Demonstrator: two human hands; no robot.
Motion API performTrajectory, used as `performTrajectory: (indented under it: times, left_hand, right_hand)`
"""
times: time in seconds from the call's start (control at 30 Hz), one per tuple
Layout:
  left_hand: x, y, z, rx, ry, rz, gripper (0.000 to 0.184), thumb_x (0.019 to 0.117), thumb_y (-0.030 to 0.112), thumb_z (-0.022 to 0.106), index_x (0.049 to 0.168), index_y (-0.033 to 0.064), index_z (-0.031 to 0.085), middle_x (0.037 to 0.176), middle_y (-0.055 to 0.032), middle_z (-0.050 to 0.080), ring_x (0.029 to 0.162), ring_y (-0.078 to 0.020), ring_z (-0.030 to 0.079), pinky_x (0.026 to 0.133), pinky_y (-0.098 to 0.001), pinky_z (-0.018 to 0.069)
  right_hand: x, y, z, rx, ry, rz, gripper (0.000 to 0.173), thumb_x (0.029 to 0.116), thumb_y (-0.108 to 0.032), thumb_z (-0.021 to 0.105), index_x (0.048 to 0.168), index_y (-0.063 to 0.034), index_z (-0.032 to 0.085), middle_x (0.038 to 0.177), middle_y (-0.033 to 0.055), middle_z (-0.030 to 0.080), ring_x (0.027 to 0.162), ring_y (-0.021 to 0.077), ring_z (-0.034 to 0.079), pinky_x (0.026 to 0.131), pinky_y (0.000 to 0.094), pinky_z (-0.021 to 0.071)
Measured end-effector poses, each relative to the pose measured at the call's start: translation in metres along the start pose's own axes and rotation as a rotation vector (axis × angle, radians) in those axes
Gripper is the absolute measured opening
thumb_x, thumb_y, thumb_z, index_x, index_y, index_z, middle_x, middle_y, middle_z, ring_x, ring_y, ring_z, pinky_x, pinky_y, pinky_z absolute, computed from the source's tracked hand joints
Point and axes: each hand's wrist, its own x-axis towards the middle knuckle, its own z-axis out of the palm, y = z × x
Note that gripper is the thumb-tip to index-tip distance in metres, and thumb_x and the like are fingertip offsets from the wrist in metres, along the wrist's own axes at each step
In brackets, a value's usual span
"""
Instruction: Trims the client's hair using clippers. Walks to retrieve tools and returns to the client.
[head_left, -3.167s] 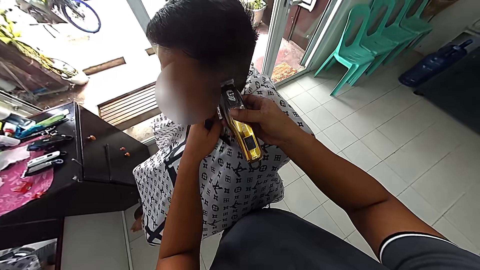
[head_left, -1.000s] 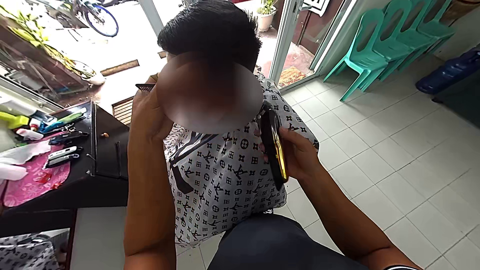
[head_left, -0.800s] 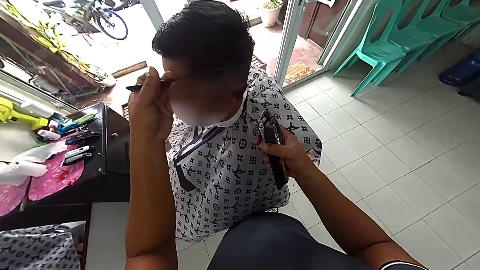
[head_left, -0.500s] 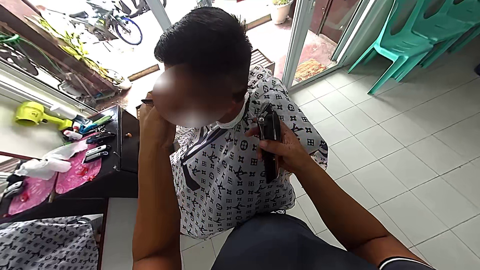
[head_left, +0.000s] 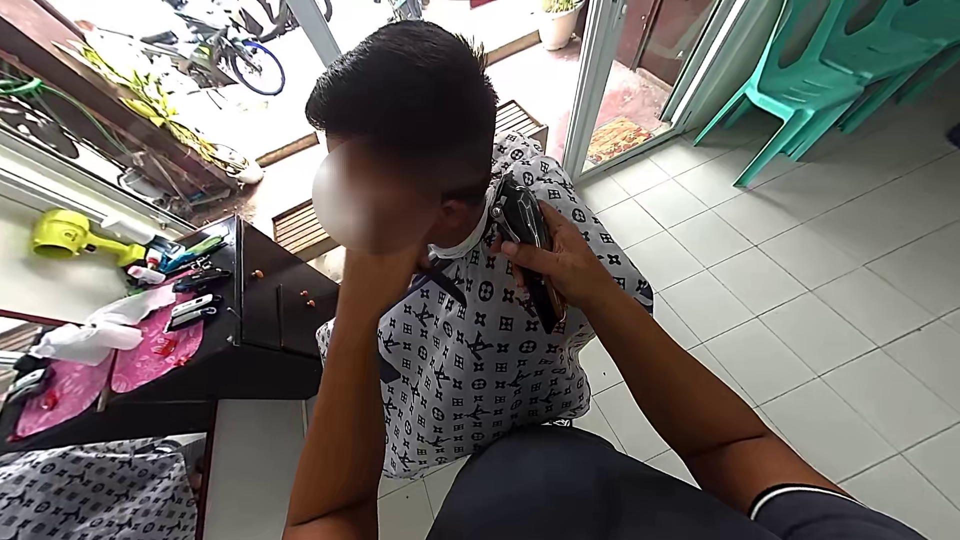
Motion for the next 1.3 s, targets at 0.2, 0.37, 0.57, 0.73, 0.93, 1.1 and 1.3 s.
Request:
performTrajectory:
  times: [0.2,0.37,0.57,0.73,0.93,1.1,1.3]
  left_hand:
    - [-0.014,-0.027,0.042,0.616,-0.104,0.039,0.05,0.1022,0.027,0.051,0.151,0.0147,0.053,0.059,-0.0056,0.057,0.049,-0.0243,0.053,0.048,-0.0468,0.0453]
    - [-0.029,-0.047,0.035,0.434,-0.052,0.001,0.047,0.1033,0.025,0.054,0.148,0.0088,0.054,0.057,0.0008,0.051,0.046,-0.0117,0.046,0.045,-0.0315,0.0412]
    - [-0.033,-0.067,0.036,0.367,-0.008,0.002,0.048,0.1032,0.024,0.054,0.149,0.0101,0.053,0.06,-0.0001,0.053,0.047,-0.0113,0.047,0.047,-0.031,0.0417]
    - [-0.034,-0.07,0.036,0.331,-0.005,0.014,0.045,0.104,0.025,0.054,0.147,0.0084,0.054,0.059,0.0002,0.052,0.046,-0.01,0.046,0.045,-0.0288,0.0408]
    - [-0.035,-0.072,0.035,0.324,-0.007,0.015,0.046,0.1042,0.025,0.053,0.147,0.0081,0.054,0.059,0.0005,0.053,0.047,-0.0094,0.047,0.046,-0.0286,0.0418]
    - [-0.036,-0.072,0.035,0.32,-0.011,0.006,0.046,0.1034,0.024,0.054,0.146,0.0077,0.054,0.059,0.0008,0.052,0.047,-0.0094,0.047,0.047,-0.0287,0.0422]
    - [-0.036,-0.071,0.034,0.317,-0.025,-0.008,0.046,0.1037,0.025,0.054,0.146,0.0066,0.054,0.059,0.0013,0.051,0.048,-0.0092,0.047,0.047,-0.028,0.0409]
  right_hand:
    - [0.018,-0.012,-0.001,0.332,-0.124,0.205,0.038,0.0928,-0.019,0.058,0.128,-0.0063,0.051,0.1,0.0127,0.07,0.084,0.0246,0.073,0.072,0.0423,0.0644]
    - [0.029,-0.018,0.01,0.248,-0.093,0.217,0.039,0.0959,-0.012,0.062,0.131,-0.0009,0.052,0.103,0.0141,0.068,0.082,0.0242,0.072,0.07,0.0395,0.0643]
    - [0.034,-0.02,0.021,0.262,-0.057,0.259,0.037,0.096,-0.011,0.066,0.129,-0.0003,0.053,0.104,0.0146,0.069,0.087,0.0239,0.072,0.075,0.0401,0.0638]
    - [0.033,-0.019,0.025,0.235,-0.032,0.202,0.042,0.0952,-0.011,0.067,0.132,0.0005,0.05,0.107,0.0159,0.068,0.089,0.0249,0.072,0.075,0.04,0.0634]
    - [0.031,-0.018,0.03,0.274,-0.042,0.228,0.036,0.0965,-0.011,0.065,0.128,0.0006,0.05,0.102,0.0156,0.069,0.084,0.0249,0.073,0.072,0.0401,0.0641]
    - [0.031,-0.018,0.033,0.267,-0.044,0.215,0.039,0.0962,-0.01,0.065,0.13,0.001,0.049,0.103,0.0158,0.068,0.085,0.0248,0.072,0.073,0.04,0.0637]
    - [0.032,-0.015,0.037,0.193,-0.015,0.158,0.046,0.0944,-0.01,0.068,0.134,0.0013,0.048,0.11,0.0156,0.066,0.089,0.0241,0.071,0.076,0.0394,0.0632]
